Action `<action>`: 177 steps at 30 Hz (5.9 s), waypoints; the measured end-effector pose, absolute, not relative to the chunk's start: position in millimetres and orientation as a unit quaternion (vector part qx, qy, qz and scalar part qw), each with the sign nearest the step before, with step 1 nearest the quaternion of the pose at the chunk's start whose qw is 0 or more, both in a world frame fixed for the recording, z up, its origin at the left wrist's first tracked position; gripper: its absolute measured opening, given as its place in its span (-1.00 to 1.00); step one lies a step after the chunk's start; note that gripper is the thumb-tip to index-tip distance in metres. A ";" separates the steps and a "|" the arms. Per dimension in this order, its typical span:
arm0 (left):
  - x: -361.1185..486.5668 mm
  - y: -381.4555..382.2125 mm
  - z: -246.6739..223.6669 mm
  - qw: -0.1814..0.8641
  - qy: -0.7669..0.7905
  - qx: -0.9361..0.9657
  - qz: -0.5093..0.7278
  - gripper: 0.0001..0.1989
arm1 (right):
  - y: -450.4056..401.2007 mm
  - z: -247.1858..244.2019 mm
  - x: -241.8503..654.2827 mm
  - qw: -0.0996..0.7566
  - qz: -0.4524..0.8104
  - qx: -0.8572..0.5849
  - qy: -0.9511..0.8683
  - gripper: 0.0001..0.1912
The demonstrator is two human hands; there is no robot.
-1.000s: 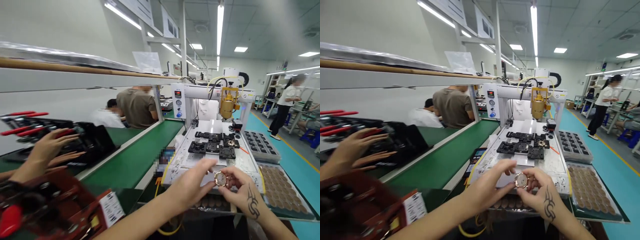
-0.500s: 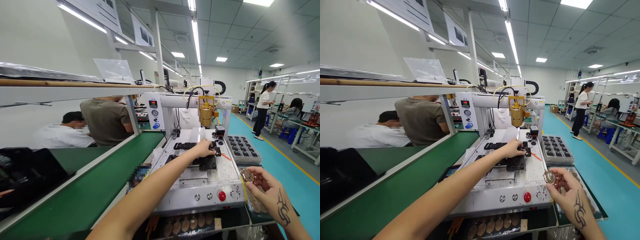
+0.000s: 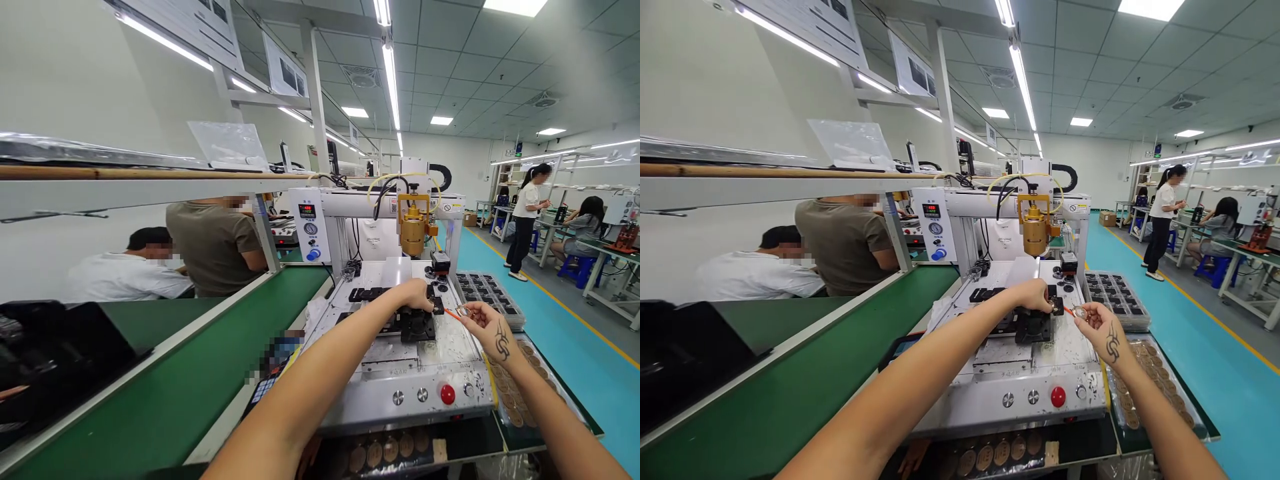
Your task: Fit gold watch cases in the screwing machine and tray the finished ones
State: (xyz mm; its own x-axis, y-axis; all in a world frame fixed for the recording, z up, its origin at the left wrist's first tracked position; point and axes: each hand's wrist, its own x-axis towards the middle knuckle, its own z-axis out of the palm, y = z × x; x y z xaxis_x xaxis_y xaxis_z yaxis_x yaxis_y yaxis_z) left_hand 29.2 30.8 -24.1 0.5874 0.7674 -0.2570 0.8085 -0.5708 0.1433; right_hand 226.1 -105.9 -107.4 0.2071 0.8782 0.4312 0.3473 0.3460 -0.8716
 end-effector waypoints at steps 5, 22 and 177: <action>24.6 33.5 -22.1 0.131 0.440 0.885 -0.081 -0.64 | -75.6 -105.2 213.4 0.566 0.238 -0.509 -0.604 -0.47; -23.5 -0.7 13.7 0.171 0.413 0.858 0.253 -0.75 | -21.0 -100.5 210.5 0.389 0.226 -0.495 -0.744 -0.70; -155.3 -311.6 -169.5 0.795 0.305 0.186 0.489 -0.54 | -287.2 -175.5 79.1 0.382 0.660 -0.454 -0.461 -0.63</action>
State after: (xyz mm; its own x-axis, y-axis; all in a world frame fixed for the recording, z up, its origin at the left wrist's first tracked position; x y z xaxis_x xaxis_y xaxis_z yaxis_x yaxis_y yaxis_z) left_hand -155.3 -311.6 -169.5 0.3350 0.8923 -0.3026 -0.6649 0.4514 0.5951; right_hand 79.1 -287.2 -175.5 -0.2958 0.9226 -0.2475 -0.0863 -0.2838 -0.9550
